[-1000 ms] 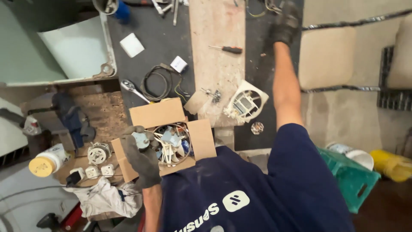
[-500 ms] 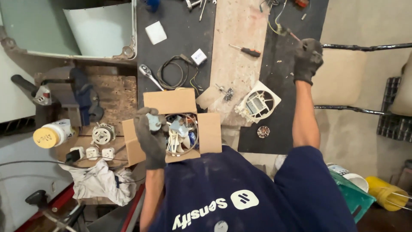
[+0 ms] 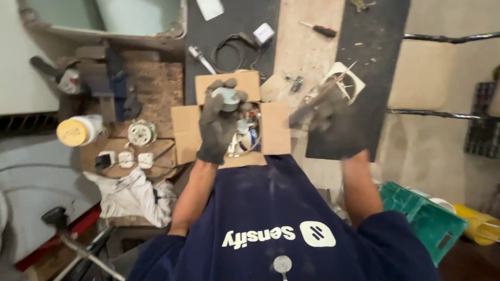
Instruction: The person disassembles a small electric motor on a cluttered workbench. They remove the motor housing, separate the internal components, and place the parts on the table. Later, they pick up a white plastic component and use pliers to remove a small piece from it.
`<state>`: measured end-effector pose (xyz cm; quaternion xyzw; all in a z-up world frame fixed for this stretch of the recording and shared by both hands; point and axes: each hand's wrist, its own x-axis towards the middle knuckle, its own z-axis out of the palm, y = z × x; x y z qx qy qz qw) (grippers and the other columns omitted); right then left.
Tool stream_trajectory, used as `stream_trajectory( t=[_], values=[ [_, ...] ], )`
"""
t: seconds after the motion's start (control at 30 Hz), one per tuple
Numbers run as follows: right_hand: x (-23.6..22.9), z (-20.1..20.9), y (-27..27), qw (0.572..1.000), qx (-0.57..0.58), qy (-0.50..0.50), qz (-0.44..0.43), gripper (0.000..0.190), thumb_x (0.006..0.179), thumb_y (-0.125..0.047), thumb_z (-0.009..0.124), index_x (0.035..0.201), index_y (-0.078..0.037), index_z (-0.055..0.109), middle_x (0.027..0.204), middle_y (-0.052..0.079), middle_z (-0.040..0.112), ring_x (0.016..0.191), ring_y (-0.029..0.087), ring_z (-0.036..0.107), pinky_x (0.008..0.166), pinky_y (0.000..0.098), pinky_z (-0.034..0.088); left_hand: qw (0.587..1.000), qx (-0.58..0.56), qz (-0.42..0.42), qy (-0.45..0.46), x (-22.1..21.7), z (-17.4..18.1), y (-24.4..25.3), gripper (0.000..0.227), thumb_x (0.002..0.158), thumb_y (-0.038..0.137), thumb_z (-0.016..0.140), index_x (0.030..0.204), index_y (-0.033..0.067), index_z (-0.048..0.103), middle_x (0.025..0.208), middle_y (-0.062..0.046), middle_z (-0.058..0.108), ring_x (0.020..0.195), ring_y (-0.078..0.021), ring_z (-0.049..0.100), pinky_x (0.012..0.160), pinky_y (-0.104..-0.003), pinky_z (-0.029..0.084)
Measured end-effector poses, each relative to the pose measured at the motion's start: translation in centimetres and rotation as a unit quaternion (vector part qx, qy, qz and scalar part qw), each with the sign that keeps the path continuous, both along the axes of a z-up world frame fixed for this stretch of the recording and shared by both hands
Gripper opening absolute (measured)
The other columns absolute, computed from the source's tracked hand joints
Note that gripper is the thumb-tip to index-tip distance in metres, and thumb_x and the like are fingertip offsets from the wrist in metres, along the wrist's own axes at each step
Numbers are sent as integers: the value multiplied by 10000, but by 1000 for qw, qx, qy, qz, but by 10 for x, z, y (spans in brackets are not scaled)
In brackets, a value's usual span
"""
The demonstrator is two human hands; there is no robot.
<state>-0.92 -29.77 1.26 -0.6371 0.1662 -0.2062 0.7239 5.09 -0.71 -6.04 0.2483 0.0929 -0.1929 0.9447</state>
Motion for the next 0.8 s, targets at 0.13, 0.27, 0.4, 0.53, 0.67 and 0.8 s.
stream_trajectory(
  t=[0.13,0.27,0.4,0.53,0.67,0.8],
  values=[
    [-30,2,113,962,-49,107,247,331,1095,-247,501,877,-46,648,731,94,620,678,221,617,770,380,562,999,-12,32,-15,-22,14,6,206,1089,236,526,1287,182,538,1335,-182,622,1039,-351,697,813,-421,612],
    [-28,28,140,907,-393,4,152,154,1014,-130,731,882,-54,710,671,122,612,708,353,661,648,322,550,999,-30,31,21,-21,18,12,246,1120,333,476,1270,159,564,1295,-168,644,979,-346,697,794,-417,628],
    [-32,12,116,877,-436,-90,180,201,987,-173,743,1136,-56,809,974,124,678,905,331,637,816,391,552,998,-27,17,47,-24,29,20,298,1109,422,475,1238,171,572,1269,-152,654,928,-315,696,770,-403,607],
    [-33,16,119,839,-511,-48,182,191,990,-290,754,1117,-161,817,982,80,573,888,299,592,783,394,551,999,-28,19,38,-24,32,22,345,1113,449,461,1236,150,579,1234,-172,655,867,-313,682,713,-408,596],
    [-32,39,143,902,-348,46,252,162,1003,-262,743,1076,-126,791,966,122,691,917,360,691,795,433,569,999,-11,34,17,-27,35,24,310,1120,411,461,1267,150,537,1229,-165,623,819,-299,640,659,-405,561],
    [-44,37,155,905,-306,61,289,209,1040,-222,647,1167,-82,735,1071,115,704,911,284,695,833,381,565,996,44,61,-45,-33,48,26,279,1091,281,527,1300,116,444,1212,-194,592,803,-302,641,601,-399,579]
  ],
)
